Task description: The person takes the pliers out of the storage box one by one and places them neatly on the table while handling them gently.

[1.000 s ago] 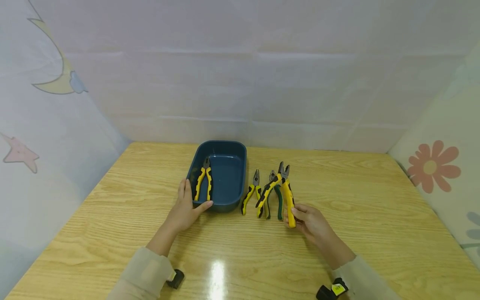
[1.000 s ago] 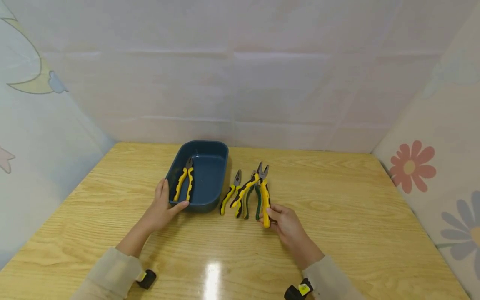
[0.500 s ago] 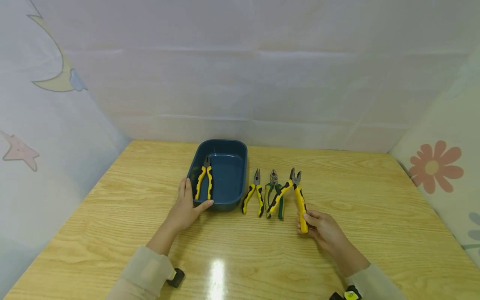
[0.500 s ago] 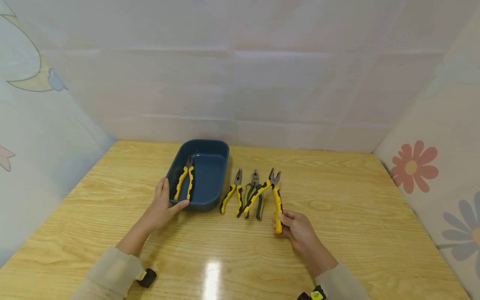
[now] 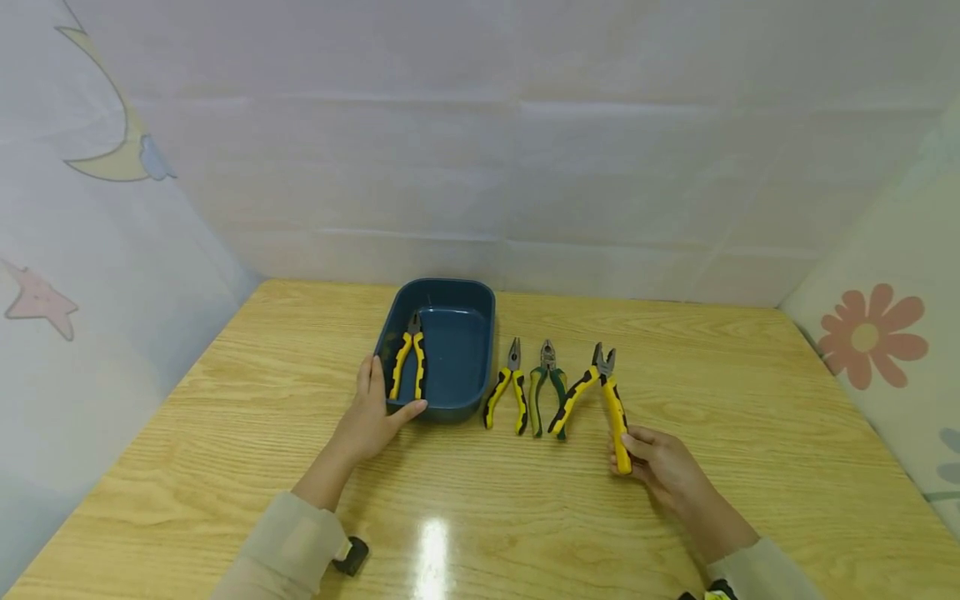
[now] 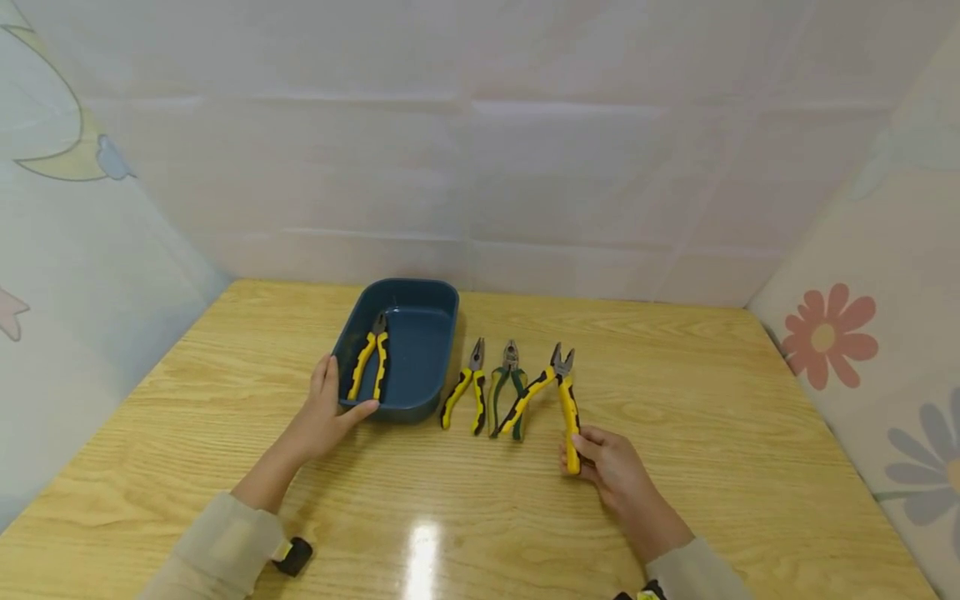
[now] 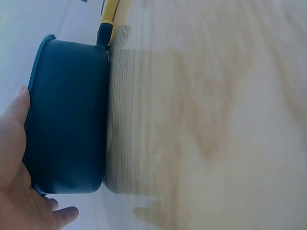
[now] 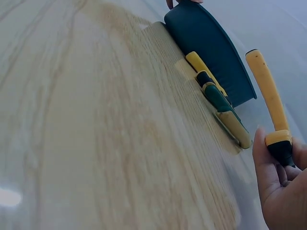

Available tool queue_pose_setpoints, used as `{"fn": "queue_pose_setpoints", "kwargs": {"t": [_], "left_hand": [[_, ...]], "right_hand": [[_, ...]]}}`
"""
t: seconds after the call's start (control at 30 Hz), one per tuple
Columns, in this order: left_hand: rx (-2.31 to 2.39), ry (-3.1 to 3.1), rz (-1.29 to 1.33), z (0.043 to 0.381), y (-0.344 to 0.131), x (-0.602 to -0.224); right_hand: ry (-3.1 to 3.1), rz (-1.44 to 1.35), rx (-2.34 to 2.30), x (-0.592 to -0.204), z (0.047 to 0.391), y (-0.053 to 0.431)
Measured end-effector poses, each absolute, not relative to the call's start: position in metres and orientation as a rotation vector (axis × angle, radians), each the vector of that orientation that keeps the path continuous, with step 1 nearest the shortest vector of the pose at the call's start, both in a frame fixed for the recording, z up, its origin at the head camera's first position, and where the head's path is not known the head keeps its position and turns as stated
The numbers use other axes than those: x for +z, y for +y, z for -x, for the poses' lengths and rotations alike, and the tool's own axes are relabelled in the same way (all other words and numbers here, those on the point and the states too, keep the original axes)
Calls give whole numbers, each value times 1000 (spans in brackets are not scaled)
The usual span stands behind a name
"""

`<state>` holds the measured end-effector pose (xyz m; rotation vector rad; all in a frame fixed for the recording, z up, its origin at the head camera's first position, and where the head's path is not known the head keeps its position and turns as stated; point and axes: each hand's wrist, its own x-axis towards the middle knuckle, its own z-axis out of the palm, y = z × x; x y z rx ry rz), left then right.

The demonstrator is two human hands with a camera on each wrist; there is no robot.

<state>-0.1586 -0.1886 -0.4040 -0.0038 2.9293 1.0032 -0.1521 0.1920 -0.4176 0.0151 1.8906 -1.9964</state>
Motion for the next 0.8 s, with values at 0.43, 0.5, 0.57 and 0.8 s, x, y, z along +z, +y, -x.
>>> {"fn": "queue_pose_setpoints", "kwargs": {"t": [0.43,0.5,0.57,0.8], "left_hand": [[1006,2934,-4,159,-189,-404],[1007,2931,-2,159,-189,-403],[1005,2929,2,159,-189,-403],[998,2930,14,159,-188,-402]], "right_hand": [[1895,-100,-1969,-421,152,210],[1900,-97,-1953,-422,152,213],[1906,-94,-1934,-423,152,215],[1895,-83,-1931,-427,152,222]]}}
